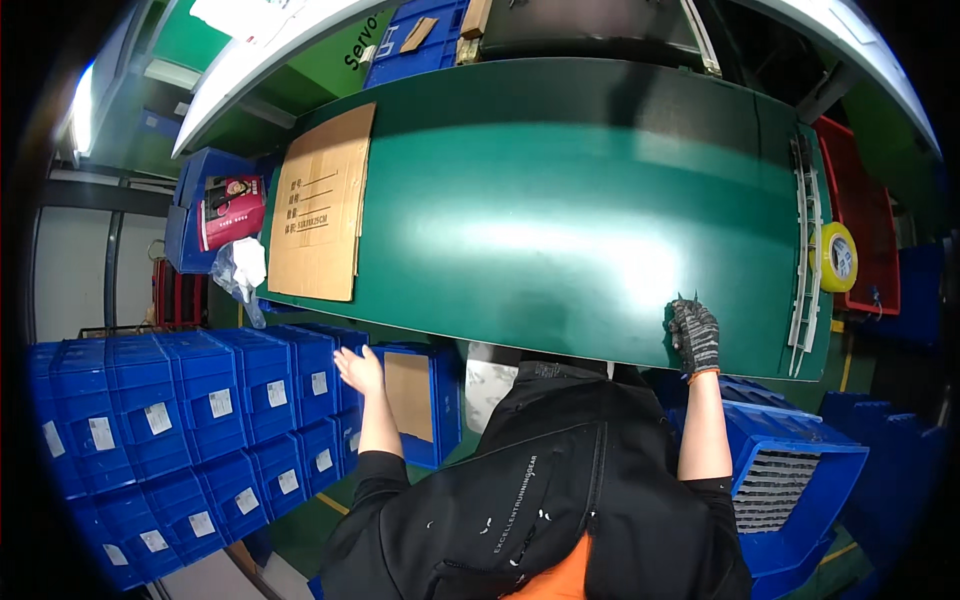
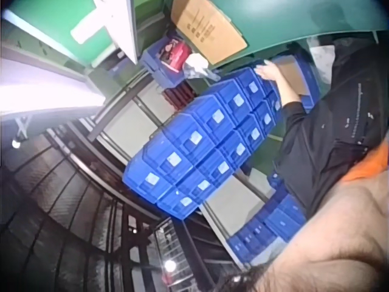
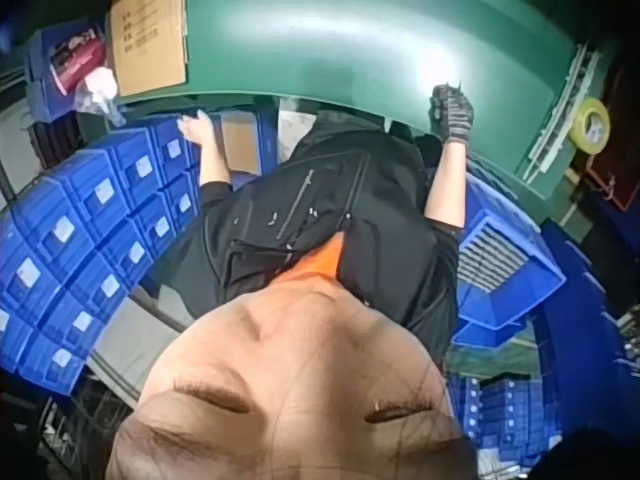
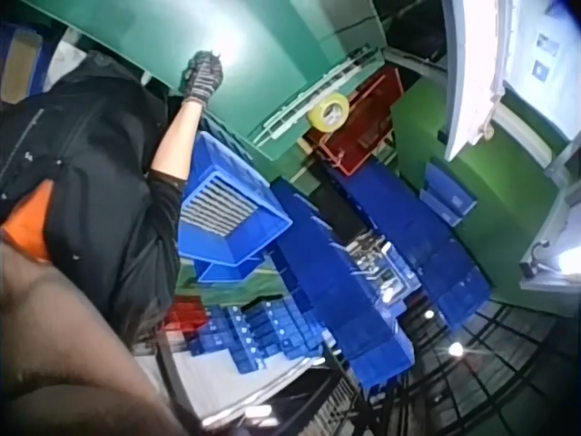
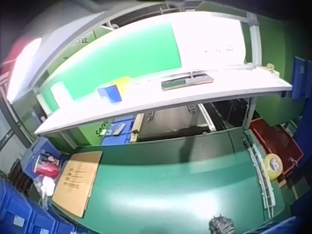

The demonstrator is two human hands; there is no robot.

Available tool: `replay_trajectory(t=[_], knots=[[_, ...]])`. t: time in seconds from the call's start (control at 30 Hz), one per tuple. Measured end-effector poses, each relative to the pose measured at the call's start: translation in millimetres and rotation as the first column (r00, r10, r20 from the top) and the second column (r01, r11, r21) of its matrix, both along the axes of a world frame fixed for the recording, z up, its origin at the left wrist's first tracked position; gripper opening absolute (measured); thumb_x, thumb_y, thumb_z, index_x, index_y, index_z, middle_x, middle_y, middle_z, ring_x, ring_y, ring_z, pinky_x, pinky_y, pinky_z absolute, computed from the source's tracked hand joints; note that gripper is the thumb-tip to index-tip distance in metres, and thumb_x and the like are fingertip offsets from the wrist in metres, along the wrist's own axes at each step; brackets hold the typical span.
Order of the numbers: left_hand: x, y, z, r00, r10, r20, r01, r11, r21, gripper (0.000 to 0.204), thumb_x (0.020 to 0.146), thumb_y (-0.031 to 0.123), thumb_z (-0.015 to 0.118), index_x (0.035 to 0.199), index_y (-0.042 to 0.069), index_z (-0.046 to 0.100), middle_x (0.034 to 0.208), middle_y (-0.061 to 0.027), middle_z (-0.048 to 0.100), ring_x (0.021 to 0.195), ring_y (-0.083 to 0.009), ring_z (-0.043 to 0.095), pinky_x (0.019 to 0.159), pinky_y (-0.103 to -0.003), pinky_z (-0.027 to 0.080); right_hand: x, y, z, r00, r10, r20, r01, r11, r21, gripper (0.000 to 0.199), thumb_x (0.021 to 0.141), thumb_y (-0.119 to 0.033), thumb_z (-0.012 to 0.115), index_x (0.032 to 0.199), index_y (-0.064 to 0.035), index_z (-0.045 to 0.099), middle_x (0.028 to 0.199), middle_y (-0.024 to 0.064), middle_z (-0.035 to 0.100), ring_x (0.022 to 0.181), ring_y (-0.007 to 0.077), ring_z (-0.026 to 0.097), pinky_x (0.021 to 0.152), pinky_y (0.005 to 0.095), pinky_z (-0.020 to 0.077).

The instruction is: The person trims excess material from molded plastic components using a blade, stacks the trimmed components on the workbench, and places the stacks into a blue bin.

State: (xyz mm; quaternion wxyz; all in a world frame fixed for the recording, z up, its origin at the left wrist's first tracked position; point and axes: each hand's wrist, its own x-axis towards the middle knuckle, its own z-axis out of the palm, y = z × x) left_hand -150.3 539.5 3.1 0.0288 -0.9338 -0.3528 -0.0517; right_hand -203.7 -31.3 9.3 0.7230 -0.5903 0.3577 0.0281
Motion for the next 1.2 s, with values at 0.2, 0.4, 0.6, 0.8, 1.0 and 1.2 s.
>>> replay_trajectory(t=[0.2,0.4,0.6,0.8,1.0,1.2], knots=[[96,-180,13,0.692,-0.642,0.331,0.699,0.710,-0.086,0.060,0.081,0.028,0.054,0.125,-0.008,0.035,0.135,-0.0246,0.028,0.128,-0.0360,0.022,0.104,-0.044,0.017,-13,22,4,0.999,0.043,-0.032,-0.044,0.998,-0.046,0.019,0.083,-0.022,0.057,0.076,-0.0051,0.057,0.055,0.0023,0.052,0.035,0.0091,0.042,0.034,0.0232,0.0329],[160,-329,7,0.453,-0.858,0.242,0.891,0.439,-0.112,0.069,0.084,0.045,0.043,0.133,-0.001,0.025,0.141,-0.0178,0.018,0.132,-0.0285,0.014,0.106,-0.044,0.014,-35,39,10,0.995,0.086,-0.053,-0.091,0.992,-0.093,0.020,0.083,-0.023,0.059,0.078,-0.0040,0.056,0.057,0.0041,0.054,0.039,0.0091,0.044,0.037,0.0237,0.0364],[194,-301,-12,0.557,-0.820,0.134,0.830,0.543,-0.130,0.069,0.086,0.048,0.038,0.133,0.000,0.026,0.141,-0.0163,0.020,0.132,-0.0273,0.016,0.105,-0.044,0.015,-41,35,12,0.995,0.023,-0.094,-0.034,0.992,-0.119,0.018,0.084,-0.022,0.057,0.078,-0.0051,0.057,0.057,0.0035,0.054,0.040,0.0092,0.044,0.038,0.0237,0.0360],[109,-194,-4,0.775,-0.628,0.065,0.632,0.769,-0.097,0.069,0.085,0.044,0.043,0.133,-0.002,0.026,0.141,-0.0168,0.021,0.132,-0.0281,0.016,0.105,-0.044,0.014,-16,44,18,0.990,0.098,-0.101,-0.108,0.990,-0.094,0.017,0.083,-0.022,0.058,0.081,-0.0053,0.058,0.059,0.0025,0.055,0.042,0.0085,0.045,0.039,0.0233,0.0373],[19,-20,-14,0.995,0.077,-0.057,-0.079,0.996,-0.042,0.063,0.089,0.043,0.034,0.132,-0.001,0.027,0.141,-0.0178,0.018,0.132,-0.0289,0.016,0.102,-0.051,0.020,-12,34,8,0.988,0.129,-0.087,-0.136,0.988,-0.079,0.016,0.083,-0.022,0.058,0.082,-0.0055,0.058,0.059,0.0023,0.055,0.039,0.0085,0.044,0.037,0.0231,0.0367],[68,-135,12,0.895,-0.405,0.187,0.430,0.895,-0.119,0.058,0.088,0.031,0.040,0.131,-0.006,0.027,0.140,-0.0210,0.019,0.132,-0.0318,0.014,0.105,-0.047,0.011,-21,13,13,0.997,-0.050,-0.051,0.053,0.996,0.068,0.014,0.082,-0.018,0.059,0.084,-0.0045,0.058,0.056,0.0052,0.054,0.034,0.0108,0.042,0.032,0.0233,0.0315]])
